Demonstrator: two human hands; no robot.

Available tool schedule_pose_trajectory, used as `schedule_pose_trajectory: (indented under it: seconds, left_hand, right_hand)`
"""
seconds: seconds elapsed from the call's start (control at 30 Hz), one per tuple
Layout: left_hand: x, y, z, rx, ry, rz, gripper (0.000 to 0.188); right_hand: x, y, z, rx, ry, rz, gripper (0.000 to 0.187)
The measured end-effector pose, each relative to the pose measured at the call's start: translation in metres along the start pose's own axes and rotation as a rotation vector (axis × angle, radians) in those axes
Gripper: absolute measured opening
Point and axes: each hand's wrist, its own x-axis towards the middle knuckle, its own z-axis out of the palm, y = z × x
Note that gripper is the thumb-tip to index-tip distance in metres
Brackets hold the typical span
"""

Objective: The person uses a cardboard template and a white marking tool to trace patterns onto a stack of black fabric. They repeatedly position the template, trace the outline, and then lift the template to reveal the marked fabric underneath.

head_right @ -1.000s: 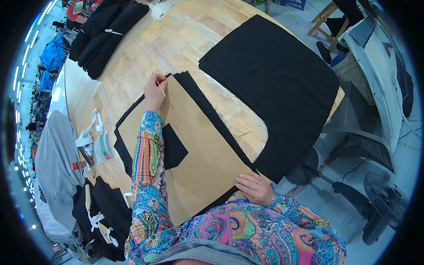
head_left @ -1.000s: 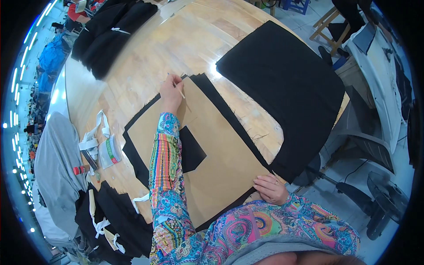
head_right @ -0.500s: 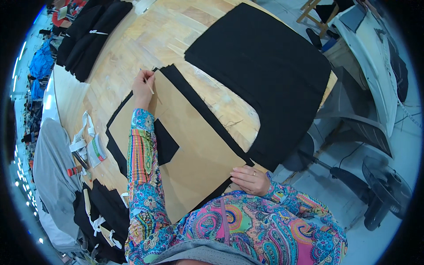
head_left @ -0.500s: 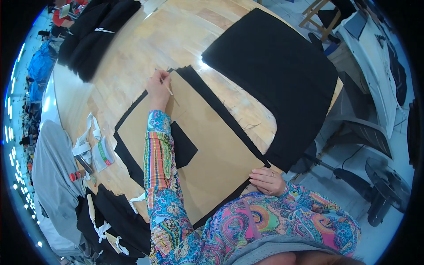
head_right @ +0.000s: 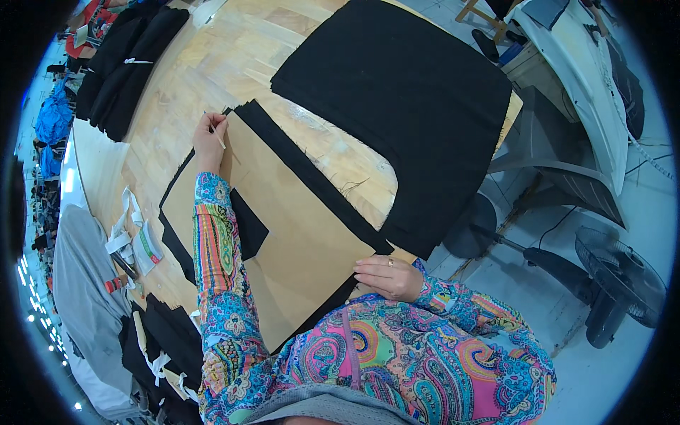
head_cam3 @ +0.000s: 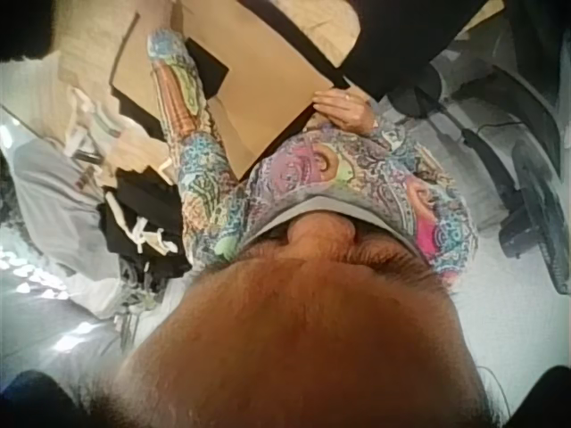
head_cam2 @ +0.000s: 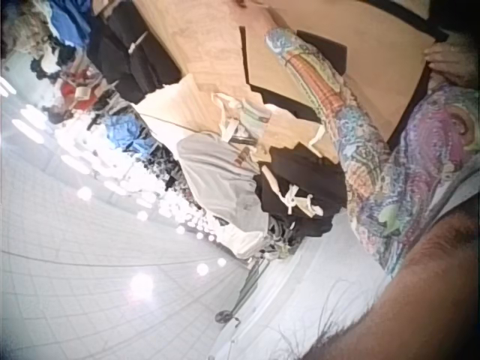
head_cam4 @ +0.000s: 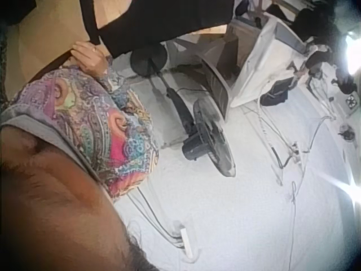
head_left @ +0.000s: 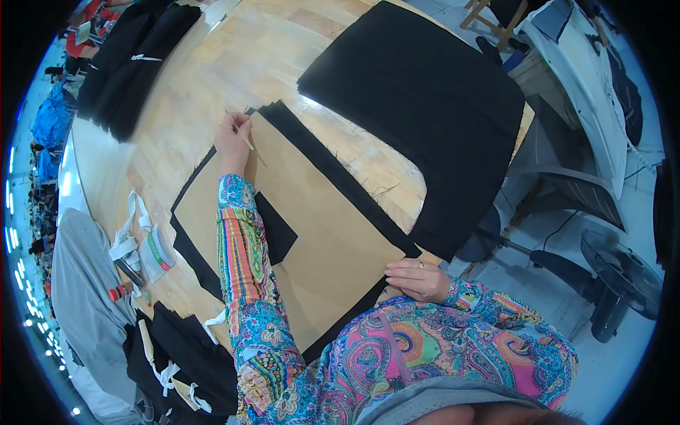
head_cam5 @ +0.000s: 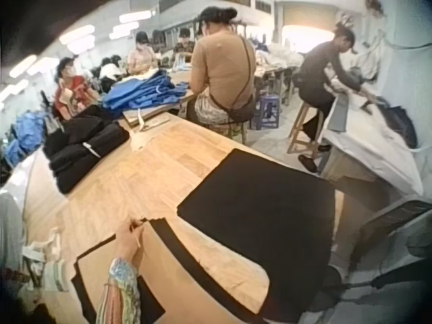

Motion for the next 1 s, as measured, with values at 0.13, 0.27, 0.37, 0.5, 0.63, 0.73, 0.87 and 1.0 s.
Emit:
schedule_pose_trajectory:
  seconds: [0.13, 0.27, 0.37, 0.5, 0.63, 0.73, 0.87, 1.0]
  left_hand:
    - [-0.002, 0.004, -0.003, -0.016, 0.002, -0.018, 0.009]
    - [0.000, 0.005, 0.005, -0.039, -0.022, -0.008, 0.009]
    - [-0.002, 0.005, -0.003, 0.003, -0.008, -0.012, 0.009]
    - [-0.002, 0.010, -0.007, 0.046, -0.004, -0.039, 0.009]
    - [-0.002, 0.005, 0.003, 0.008, -0.010, -0.026, 0.009]
    - [-0.001, 0.005, -0.001, 0.023, 0.001, -0.019, 0.009]
    - [-0.002, 0.008, -0.002, 0.004, -0.001, -0.045, 0.008]
    - [-0.001, 0.005, 0.000, 0.007, 0.009, -0.034, 0.008]
  right_hand:
    - [0.005, -0.007, -0.003, -0.009, 0.042, 0.065, 0.024]
    - [0.010, -0.014, 0.000, 0.033, 0.142, 0.237, 0.022]
    - [0.014, -0.017, -0.001, 0.090, 0.186, 0.334, 0.022]
    - [0.015, -0.016, 0.001, 0.048, 0.237, 0.347, 0.020]
    - [0.034, -0.025, -0.006, -0.145, 0.302, 0.431, 0.022]
    - [0.039, -0.021, -0.010, 0.135, 0.258, 0.812, 0.027]
    - [0.046, -0.011, -0.014, 0.215, 0.151, 0.905, 0.029]
    - [0.045, -0.002, -0.012, 0.031, 0.101, 0.750, 0.031]
